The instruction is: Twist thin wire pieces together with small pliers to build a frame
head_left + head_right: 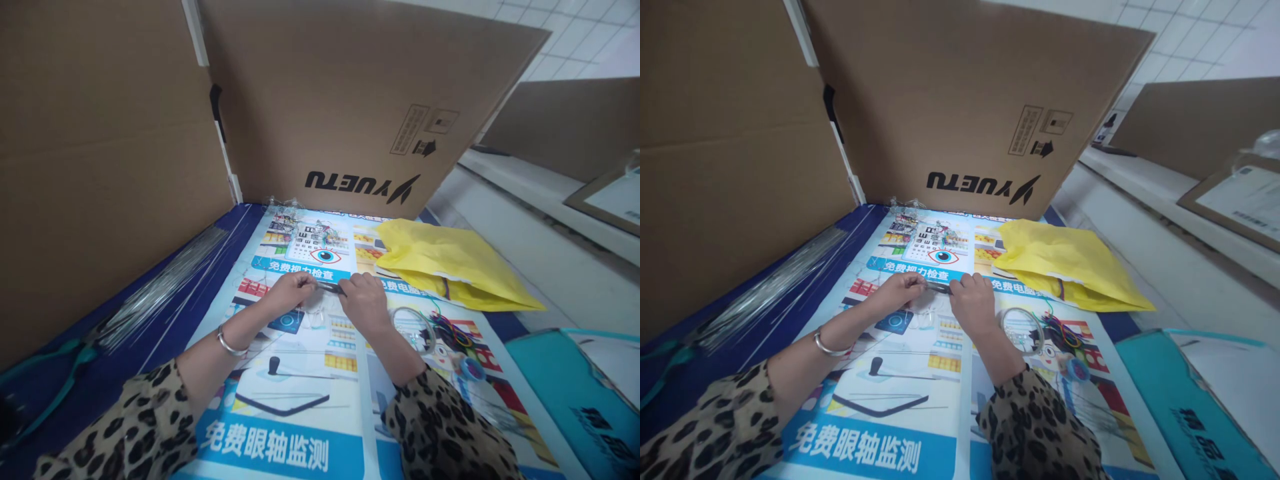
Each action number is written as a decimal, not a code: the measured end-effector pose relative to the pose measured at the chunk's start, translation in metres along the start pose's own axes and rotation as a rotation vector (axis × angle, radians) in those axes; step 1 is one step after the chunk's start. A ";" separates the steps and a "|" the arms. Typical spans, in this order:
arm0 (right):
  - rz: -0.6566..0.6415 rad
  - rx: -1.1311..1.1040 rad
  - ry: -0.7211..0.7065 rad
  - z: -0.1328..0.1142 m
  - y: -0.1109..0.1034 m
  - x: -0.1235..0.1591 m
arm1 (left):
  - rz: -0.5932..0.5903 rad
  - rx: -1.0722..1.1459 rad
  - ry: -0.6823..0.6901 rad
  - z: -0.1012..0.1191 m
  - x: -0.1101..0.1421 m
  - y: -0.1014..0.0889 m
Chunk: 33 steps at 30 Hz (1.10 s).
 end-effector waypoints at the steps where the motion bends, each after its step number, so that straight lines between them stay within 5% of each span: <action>1: -0.002 0.000 -0.004 0.000 0.001 0.000 | -0.002 -0.014 0.016 0.001 0.000 0.000; 16: -0.020 -0.061 0.035 -0.002 0.007 0.000 | -0.009 -0.075 0.038 0.000 0.000 0.000; 24: 0.082 -0.067 0.048 -0.001 0.003 0.001 | 0.046 -0.062 -0.014 -0.007 -0.003 -0.005; 33: 0.108 -0.149 0.180 0.009 0.004 0.001 | 0.071 0.026 -0.049 -0.011 -0.004 -0.007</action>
Point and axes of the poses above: each hand's wrist, its own x-axis away from the middle knuckle, its own y-axis out of the palm, z = x × y, the point moved 5 cm from there along -x, towards the middle knuckle, and after that the axes turned 13 degrees about x, right-handed, at the moved point
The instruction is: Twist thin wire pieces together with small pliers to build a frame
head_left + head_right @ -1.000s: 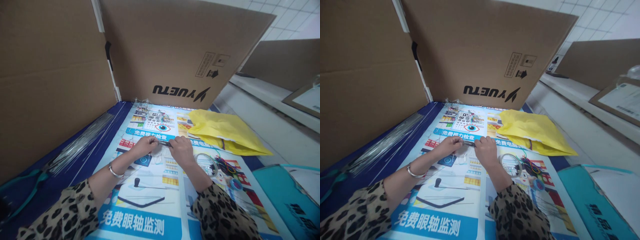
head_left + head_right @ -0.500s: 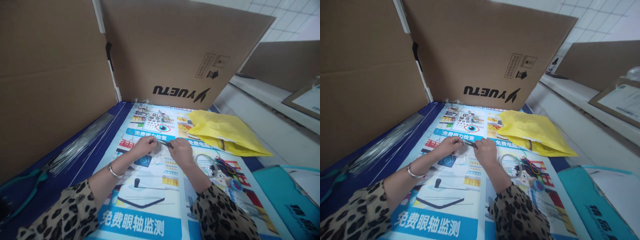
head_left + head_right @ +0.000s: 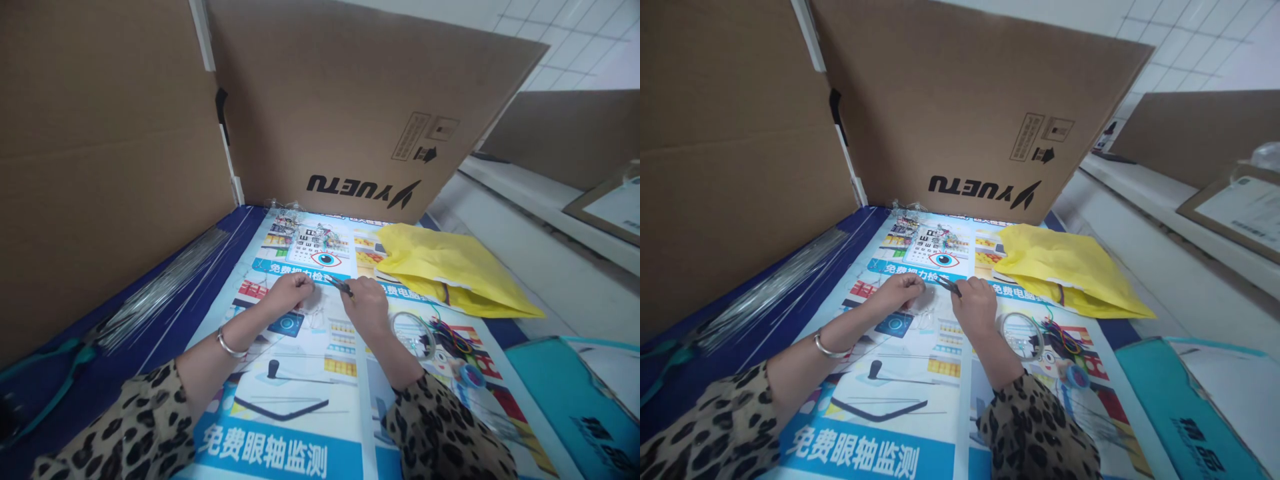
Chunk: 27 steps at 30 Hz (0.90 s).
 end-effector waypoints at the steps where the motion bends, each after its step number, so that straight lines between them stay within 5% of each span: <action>1: 0.020 -0.012 -0.011 -0.001 -0.001 0.000 | 0.005 0.007 -0.007 0.000 0.000 0.000; 10: -0.039 0.018 -0.087 -0.009 0.005 0.002 | -0.051 -0.053 0.042 0.007 0.004 0.004; 21: 0.038 -0.065 -0.092 -0.009 0.005 0.003 | -0.099 -0.125 0.066 0.012 0.006 0.008; 27: -0.054 -0.048 -0.086 -0.007 0.007 0.002 | -0.081 -0.103 0.061 0.009 0.005 0.006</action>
Point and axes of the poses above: each hand's wrist, its own x-axis away from the middle knuckle, its own y-axis out of the palm, z = x × y, the point moved 5 cm from there along -x, towards the middle knuckle, and after that the axes turned 13 degrees about x, right-handed, at the moved point
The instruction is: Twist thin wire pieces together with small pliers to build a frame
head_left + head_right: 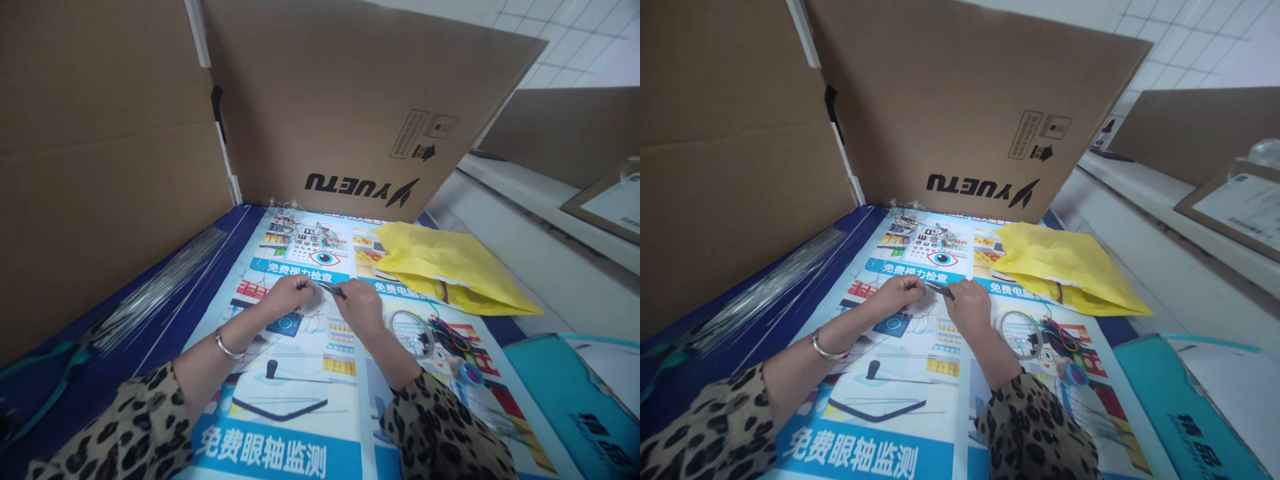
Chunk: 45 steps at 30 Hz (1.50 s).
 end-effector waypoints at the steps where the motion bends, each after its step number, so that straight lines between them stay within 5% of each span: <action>1: -0.022 0.005 0.002 0.000 0.001 0.000 | 0.004 0.003 -0.006 -0.001 0.000 0.000; 11: -0.004 0.001 -0.013 -0.003 0.000 0.000 | -0.021 -0.037 0.025 0.005 0.003 0.001; 23: 0.026 -0.022 -0.005 -0.001 0.000 0.000 | -0.024 0.270 -0.142 0.004 0.003 -0.002; 45: 0.024 0.015 -0.061 -0.004 -0.006 -0.002 | -0.055 0.165 -0.037 0.003 0.002 0.000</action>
Point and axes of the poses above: each hand's wrist, its own x-axis away from the middle knuckle, its own y-axis out of the palm, z = x × y, the point moved 5 cm from there along -x, towards the middle knuckle, and after that the axes turned 13 degrees about x, right-handed, at the moved point
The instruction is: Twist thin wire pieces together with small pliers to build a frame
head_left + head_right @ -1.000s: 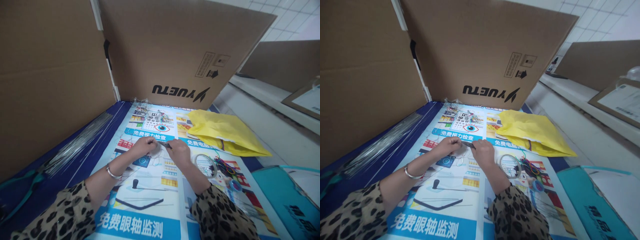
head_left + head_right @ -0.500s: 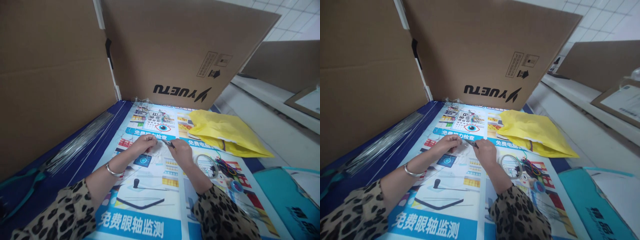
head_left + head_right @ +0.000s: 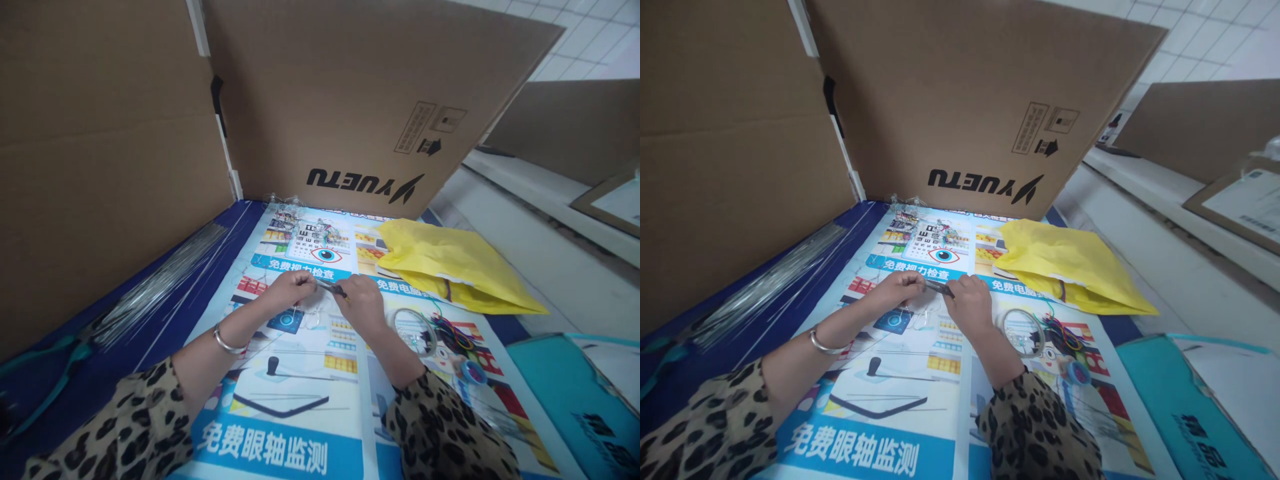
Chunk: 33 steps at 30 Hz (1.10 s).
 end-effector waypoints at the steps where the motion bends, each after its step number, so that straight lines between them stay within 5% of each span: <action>1: -0.001 -0.001 -0.005 -0.001 0.000 0.000 | 0.000 -0.006 0.007 0.000 0.000 0.000; 21: -0.067 -0.061 0.107 0.003 0.009 0.003 | 0.048 0.086 -0.048 0.007 0.003 -0.001; 33: 0.013 0.011 0.023 0.007 -0.002 0.005 | 0.076 0.088 0.033 0.004 0.002 -0.004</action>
Point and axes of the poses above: each hand's wrist, its own x-axis away from the middle knuckle, its own y-axis out of the palm, z = x × y, the point moved 5 cm from there along -x, towards the middle knuckle, and after that the axes turned 13 degrees about x, right-handed, at the moved point
